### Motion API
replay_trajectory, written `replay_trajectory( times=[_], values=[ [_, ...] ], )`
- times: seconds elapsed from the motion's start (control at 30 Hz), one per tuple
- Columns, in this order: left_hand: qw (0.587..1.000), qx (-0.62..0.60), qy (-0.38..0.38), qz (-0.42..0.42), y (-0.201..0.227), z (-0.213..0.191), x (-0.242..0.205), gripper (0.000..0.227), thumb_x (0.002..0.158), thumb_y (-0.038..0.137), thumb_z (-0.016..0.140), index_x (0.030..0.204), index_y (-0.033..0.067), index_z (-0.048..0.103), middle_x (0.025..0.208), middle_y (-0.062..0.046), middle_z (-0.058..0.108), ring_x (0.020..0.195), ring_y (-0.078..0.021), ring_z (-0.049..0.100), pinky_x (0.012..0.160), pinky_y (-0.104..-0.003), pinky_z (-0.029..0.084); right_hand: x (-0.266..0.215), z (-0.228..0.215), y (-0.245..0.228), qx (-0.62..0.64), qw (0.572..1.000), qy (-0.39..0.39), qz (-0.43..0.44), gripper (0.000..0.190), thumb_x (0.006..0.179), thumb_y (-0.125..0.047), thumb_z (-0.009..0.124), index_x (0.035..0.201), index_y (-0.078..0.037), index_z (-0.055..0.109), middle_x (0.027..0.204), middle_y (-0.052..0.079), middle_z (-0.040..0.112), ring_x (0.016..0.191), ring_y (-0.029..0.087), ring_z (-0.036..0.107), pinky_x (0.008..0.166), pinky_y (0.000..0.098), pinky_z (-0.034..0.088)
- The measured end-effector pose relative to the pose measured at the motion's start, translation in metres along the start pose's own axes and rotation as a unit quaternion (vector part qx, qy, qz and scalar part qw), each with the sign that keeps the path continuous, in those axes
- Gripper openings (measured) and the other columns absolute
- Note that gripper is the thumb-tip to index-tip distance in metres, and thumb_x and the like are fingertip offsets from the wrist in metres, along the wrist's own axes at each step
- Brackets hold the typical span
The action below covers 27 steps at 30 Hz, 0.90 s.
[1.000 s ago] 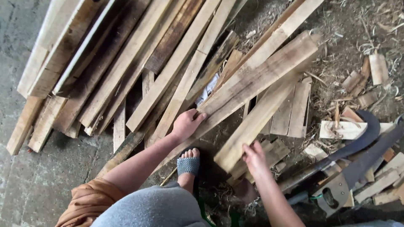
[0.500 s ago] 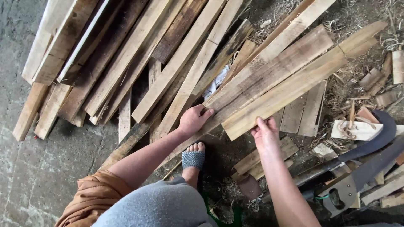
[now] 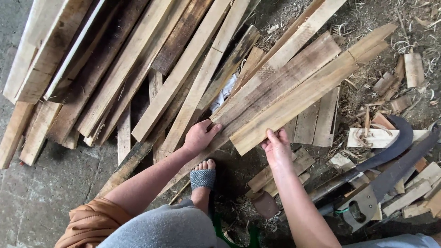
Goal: Sorting through a pile of wooden planks on the ground, inspecting and moving them.
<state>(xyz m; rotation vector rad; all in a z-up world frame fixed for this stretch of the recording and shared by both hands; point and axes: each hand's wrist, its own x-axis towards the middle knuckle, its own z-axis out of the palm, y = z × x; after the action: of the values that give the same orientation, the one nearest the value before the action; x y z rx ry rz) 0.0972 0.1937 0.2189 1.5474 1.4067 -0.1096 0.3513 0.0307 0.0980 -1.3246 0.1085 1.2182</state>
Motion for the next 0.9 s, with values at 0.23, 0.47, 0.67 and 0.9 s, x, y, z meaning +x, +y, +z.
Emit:
replay_trajectory(
  times=[0.23,0.47,0.67,0.9],
  values=[
    [1.0,-0.003,0.002,-0.001,-0.002,-0.004,0.001,0.048,0.094,0.058,0.058,0.099,0.0111,0.068,0.092,-0.023,0.069,0.101,-0.0425,0.068,0.082,-0.051,0.055,0.0,-0.003,0.006,-0.002,1.0,-0.005,0.008,0.028,0.097,-0.016,0.071,0.12,-0.028,0.06,0.11,-0.009,0.069,0.105,0.018,0.071,0.094,0.0453,0.06],
    [1.0,-0.004,0.018,0.011,0.002,-0.003,-0.001,0.051,0.094,0.057,0.059,0.099,0.0068,0.067,0.092,-0.025,0.069,0.1,-0.0449,0.067,0.082,-0.053,0.054,-0.005,0.0,0.003,-0.016,1.0,-0.001,0.007,0.028,0.097,-0.016,0.071,0.119,-0.027,0.06,0.109,-0.009,0.067,0.107,0.019,0.069,0.096,0.0461,0.06],
    [1.0,-0.006,0.014,0.017,-0.001,-0.005,-0.001,0.05,0.093,0.057,0.058,0.099,0.008,0.067,0.092,-0.023,0.07,0.101,-0.043,0.068,0.083,-0.051,0.055,-0.007,0.0,0.002,-0.038,0.999,0.002,0.002,0.026,0.098,-0.017,0.071,0.117,-0.03,0.059,0.106,-0.011,0.063,0.11,0.018,0.069,0.099,0.0463,0.058],
    [1.0,0.008,0.005,0.022,-0.004,-0.005,0.001,0.05,0.094,0.057,0.058,0.099,0.0079,0.067,0.092,-0.023,0.07,0.102,-0.0424,0.068,0.083,-0.051,0.055,-0.003,-0.011,0.012,-0.029,1.0,0.003,0.003,0.025,0.099,-0.018,0.07,0.117,-0.031,0.058,0.107,-0.01,0.061,0.11,0.019,0.068,0.101,0.0462,0.057]
  ],
)
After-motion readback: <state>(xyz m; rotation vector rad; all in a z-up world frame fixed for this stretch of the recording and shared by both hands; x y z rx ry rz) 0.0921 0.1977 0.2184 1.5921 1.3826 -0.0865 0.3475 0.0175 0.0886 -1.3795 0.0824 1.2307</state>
